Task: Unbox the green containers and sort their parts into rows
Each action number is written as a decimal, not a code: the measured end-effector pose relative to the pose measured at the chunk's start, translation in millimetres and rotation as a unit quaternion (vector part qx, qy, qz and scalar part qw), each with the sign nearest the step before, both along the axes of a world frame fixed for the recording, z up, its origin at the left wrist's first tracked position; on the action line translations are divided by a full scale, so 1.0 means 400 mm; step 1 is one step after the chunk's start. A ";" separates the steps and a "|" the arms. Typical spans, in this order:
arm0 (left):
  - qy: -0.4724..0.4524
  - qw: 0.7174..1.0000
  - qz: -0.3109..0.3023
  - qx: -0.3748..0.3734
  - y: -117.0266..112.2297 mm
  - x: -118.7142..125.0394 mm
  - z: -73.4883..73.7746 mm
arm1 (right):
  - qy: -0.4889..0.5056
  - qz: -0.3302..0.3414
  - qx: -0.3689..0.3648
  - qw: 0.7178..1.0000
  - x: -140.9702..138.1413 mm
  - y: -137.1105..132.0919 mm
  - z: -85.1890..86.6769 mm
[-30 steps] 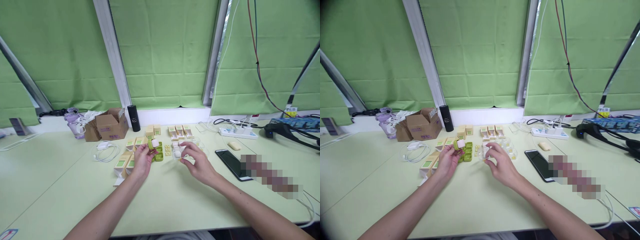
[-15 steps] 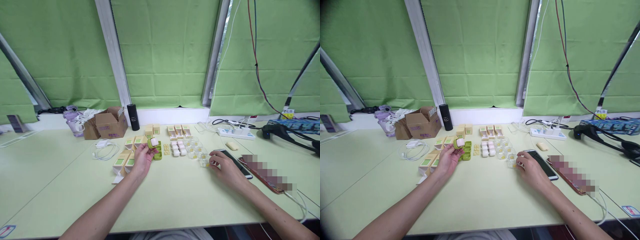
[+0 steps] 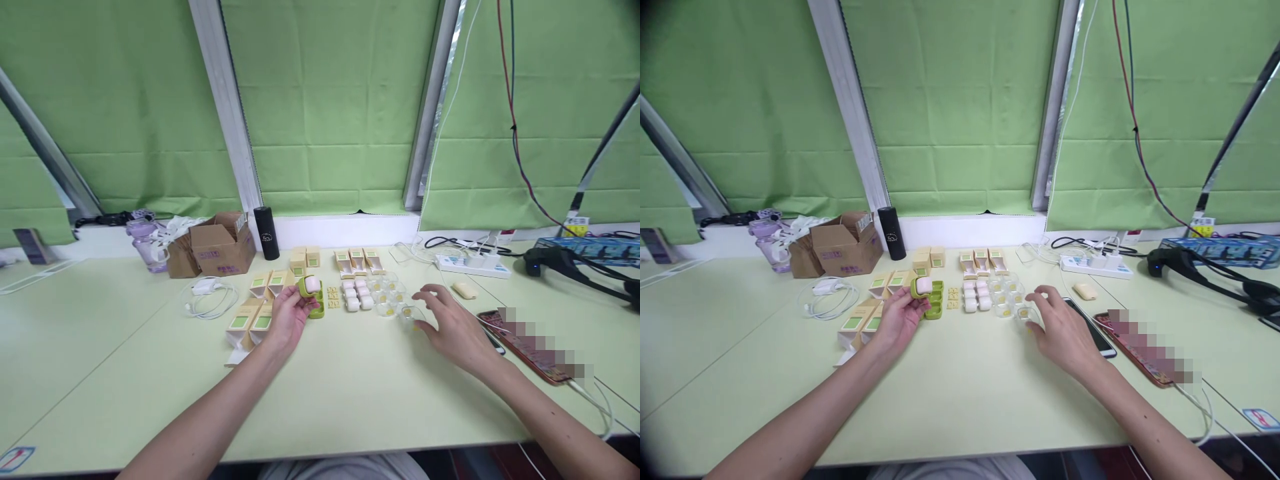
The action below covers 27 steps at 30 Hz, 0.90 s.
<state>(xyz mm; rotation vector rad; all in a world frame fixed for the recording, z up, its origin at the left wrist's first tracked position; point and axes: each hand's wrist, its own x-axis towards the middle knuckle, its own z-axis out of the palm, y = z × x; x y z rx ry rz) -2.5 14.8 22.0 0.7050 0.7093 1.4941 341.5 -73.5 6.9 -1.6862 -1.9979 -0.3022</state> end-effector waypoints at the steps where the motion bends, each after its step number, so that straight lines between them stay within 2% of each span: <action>1: 0.000 1.000 -0.007 0.000 -0.002 0.001 0.000 | 0.010 0.016 0.012 1.000 -0.018 0.000 0.020; 4: -0.001 1.000 -0.029 -0.001 -0.009 0.004 0.003 | 0.056 0.099 0.044 0.993 -0.092 0.013 0.070; 6: 0.003 0.999 -0.042 -0.004 -0.014 0.006 0.006 | 0.079 0.157 0.070 0.982 -0.150 0.033 0.084; 9: 0.011 0.998 -0.067 -0.010 -0.020 0.009 0.010 | 0.126 0.232 0.096 0.960 -0.233 0.075 0.081; 14: 0.033 0.992 -0.120 -0.021 -0.034 0.013 0.010 | 0.170 0.296 0.095 0.935 -0.328 0.126 0.062; 18: 0.057 0.987 -0.146 -0.022 -0.047 0.020 0.009 | 0.185 0.334 0.081 0.921 -0.357 0.132 0.050; 23: 0.088 0.984 -0.151 -0.023 -0.055 0.026 0.006 | 0.252 0.358 0.055 0.898 -0.361 0.129 0.027; 25: 0.097 0.983 -0.158 -0.014 -0.056 0.025 0.004 | 0.298 0.367 0.038 0.880 -0.362 0.130 0.022; 27: 0.101 0.980 -0.169 0.001 -0.055 0.023 0.002 | 0.375 0.369 0.003 0.850 -0.365 0.132 0.018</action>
